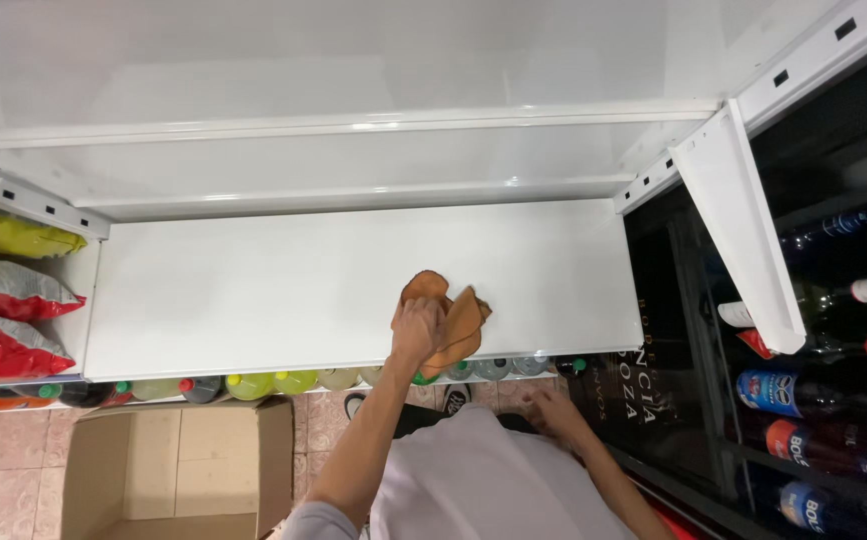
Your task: The person wipes a white shelf with a cloth, then picks up a blue bottle from a shelf, wipes it with the cloth, and places it back. The person then picks up a red bottle and wipes it with the cloth.
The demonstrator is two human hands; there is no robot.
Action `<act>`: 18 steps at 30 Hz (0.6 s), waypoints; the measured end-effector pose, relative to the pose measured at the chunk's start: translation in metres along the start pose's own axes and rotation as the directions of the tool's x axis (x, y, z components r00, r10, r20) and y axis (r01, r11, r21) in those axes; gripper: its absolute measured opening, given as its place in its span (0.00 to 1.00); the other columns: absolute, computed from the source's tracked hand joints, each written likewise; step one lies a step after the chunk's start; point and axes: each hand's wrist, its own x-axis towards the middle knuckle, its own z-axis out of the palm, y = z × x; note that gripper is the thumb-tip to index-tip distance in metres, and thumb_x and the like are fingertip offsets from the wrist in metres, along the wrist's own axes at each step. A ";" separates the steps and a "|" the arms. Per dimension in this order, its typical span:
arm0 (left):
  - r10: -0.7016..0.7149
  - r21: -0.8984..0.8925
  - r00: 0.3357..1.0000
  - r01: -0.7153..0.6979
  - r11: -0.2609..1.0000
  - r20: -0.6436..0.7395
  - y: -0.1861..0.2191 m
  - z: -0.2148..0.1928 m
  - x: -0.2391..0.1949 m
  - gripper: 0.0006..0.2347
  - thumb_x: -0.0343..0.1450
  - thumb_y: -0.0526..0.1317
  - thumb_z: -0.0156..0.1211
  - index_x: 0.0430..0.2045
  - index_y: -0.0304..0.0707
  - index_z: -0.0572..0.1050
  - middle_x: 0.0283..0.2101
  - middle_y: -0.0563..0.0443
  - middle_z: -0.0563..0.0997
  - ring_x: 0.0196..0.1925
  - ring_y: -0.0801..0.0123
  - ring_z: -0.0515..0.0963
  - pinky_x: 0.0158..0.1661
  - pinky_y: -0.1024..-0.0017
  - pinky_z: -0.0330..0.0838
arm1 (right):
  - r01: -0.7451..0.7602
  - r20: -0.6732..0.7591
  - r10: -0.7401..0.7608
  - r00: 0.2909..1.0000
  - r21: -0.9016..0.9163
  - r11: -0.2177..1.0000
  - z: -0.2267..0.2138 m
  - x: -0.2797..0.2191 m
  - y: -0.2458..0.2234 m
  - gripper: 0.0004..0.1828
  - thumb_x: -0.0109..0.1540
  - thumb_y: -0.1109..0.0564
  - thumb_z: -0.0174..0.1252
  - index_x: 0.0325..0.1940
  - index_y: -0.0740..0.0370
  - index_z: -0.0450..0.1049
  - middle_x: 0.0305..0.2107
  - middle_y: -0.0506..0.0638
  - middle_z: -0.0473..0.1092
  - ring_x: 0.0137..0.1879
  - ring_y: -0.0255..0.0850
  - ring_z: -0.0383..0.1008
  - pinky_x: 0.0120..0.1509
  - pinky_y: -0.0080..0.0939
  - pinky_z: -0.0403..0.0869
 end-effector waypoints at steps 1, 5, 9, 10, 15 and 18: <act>-0.004 0.004 1.000 0.004 1.000 -0.003 0.012 -0.027 -0.014 0.06 0.69 0.46 0.59 0.35 0.52 0.72 0.43 0.54 0.77 0.54 0.58 0.75 0.59 0.61 0.64 | 0.005 0.004 -0.005 1.000 0.001 1.000 -0.008 0.005 -0.012 0.32 0.65 0.36 0.52 0.63 0.59 0.77 0.60 0.62 0.74 0.68 0.58 0.70 0.72 0.55 0.68; 0.253 -0.311 0.966 -0.224 0.924 0.054 0.026 -0.058 -0.040 0.08 0.72 0.38 0.55 0.42 0.36 0.72 0.43 0.31 0.81 0.54 0.39 0.78 0.61 0.54 0.68 | 0.480 -0.020 -0.499 0.866 -0.245 0.843 -0.040 -0.029 -0.103 0.32 0.65 0.39 0.56 0.70 0.53 0.67 0.64 0.60 0.66 0.72 0.60 0.63 0.75 0.61 0.63; 0.449 -0.265 0.892 -0.423 0.866 0.043 0.049 -0.096 -0.058 0.08 0.74 0.43 0.54 0.43 0.44 0.69 0.42 0.40 0.84 0.55 0.45 0.80 0.60 0.54 0.69 | 0.676 0.213 -0.810 0.546 -0.683 0.276 -0.063 -0.076 -0.206 0.32 0.61 0.47 0.64 0.68 0.50 0.65 0.75 0.58 0.45 0.79 0.66 0.43 0.74 0.73 0.56; 0.446 -0.263 0.894 -0.420 0.869 0.045 0.056 -0.116 -0.069 0.08 0.74 0.43 0.54 0.43 0.44 0.69 0.42 0.40 0.84 0.55 0.45 0.80 0.60 0.54 0.69 | 0.680 0.216 -0.810 0.545 -0.680 0.276 -0.069 -0.069 -0.212 0.32 0.61 0.47 0.64 0.68 0.50 0.65 0.75 0.58 0.45 0.79 0.66 0.43 0.74 0.73 0.56; 0.372 -0.573 0.924 -0.261 0.777 0.084 0.066 -0.182 -0.100 0.10 0.74 0.44 0.60 0.43 0.43 0.68 0.31 0.46 0.82 0.36 0.50 0.81 0.42 0.56 0.74 | 0.858 0.494 -0.738 0.459 -0.463 0.224 -0.115 -0.077 -0.244 0.15 0.61 0.47 0.64 0.44 0.59 0.76 0.44 0.55 0.77 0.60 0.58 0.73 0.68 0.60 0.67; 0.386 -0.594 0.902 -0.206 0.777 0.192 0.031 -0.151 -0.093 0.13 0.70 0.49 0.64 0.26 0.42 0.69 0.23 0.49 0.79 0.31 0.56 0.78 0.39 0.60 0.72 | 0.753 0.501 -0.562 0.659 -0.443 0.487 -0.150 -0.114 -0.268 0.10 0.64 0.50 0.59 0.45 0.55 0.80 0.42 0.48 0.82 0.56 0.51 0.78 0.68 0.56 0.69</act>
